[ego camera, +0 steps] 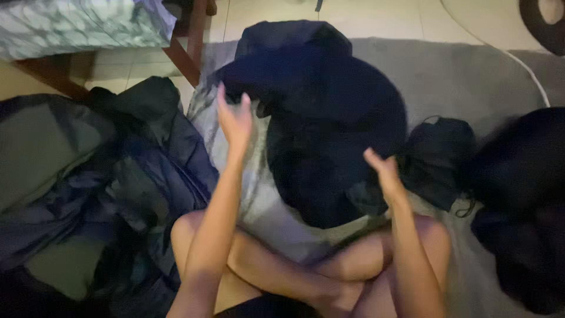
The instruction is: The person sits on the floor and packs a dark-colored garment into a matching drawstring bag. They fold the garment, place it inside the bag, and then pull the drawstrings to close the opening.
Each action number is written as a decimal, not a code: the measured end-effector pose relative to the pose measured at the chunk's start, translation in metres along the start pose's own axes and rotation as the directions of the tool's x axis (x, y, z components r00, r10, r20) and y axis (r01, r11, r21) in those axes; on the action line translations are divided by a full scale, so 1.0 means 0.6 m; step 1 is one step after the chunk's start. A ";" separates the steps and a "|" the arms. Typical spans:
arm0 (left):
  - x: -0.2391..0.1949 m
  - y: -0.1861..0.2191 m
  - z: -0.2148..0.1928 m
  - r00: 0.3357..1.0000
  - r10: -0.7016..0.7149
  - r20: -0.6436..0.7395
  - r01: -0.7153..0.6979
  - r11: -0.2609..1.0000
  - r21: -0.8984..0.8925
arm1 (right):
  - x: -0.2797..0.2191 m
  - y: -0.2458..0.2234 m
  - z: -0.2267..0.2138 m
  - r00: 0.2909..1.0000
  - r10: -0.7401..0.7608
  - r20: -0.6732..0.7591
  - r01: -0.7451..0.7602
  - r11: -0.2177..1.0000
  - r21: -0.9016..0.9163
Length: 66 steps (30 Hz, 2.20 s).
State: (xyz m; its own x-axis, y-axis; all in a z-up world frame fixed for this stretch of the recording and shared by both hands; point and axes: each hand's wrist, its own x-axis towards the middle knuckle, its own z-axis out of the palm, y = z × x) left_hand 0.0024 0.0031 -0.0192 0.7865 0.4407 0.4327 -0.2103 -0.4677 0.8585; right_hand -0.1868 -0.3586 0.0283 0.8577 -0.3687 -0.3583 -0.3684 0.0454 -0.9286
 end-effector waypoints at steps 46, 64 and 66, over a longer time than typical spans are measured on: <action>-0.210 -0.111 -0.033 0.707 -0.655 0.267 0.698 0.582 -0.418 | 0.024 0.074 0.104 0.680 -0.509 0.527 0.630 0.774 -0.065; 0.338 0.135 -0.195 0.667 0.565 0.487 -0.671 0.739 0.061 | 0.251 -0.129 0.002 0.591 -0.773 0.230 0.804 0.540 -0.250; 0.396 0.048 -0.197 0.680 0.724 -0.116 -0.727 0.686 0.019 | 0.307 -0.112 -0.037 0.652 -0.743 0.148 0.749 0.602 -0.276</action>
State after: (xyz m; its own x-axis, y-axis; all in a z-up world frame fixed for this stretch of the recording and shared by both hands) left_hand 0.1143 0.1848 0.1407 0.3147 0.0501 0.9479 -0.7056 -0.6556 0.2689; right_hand -0.0121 -0.4501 0.0269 0.8864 -0.1373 0.4422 0.3213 -0.5054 -0.8009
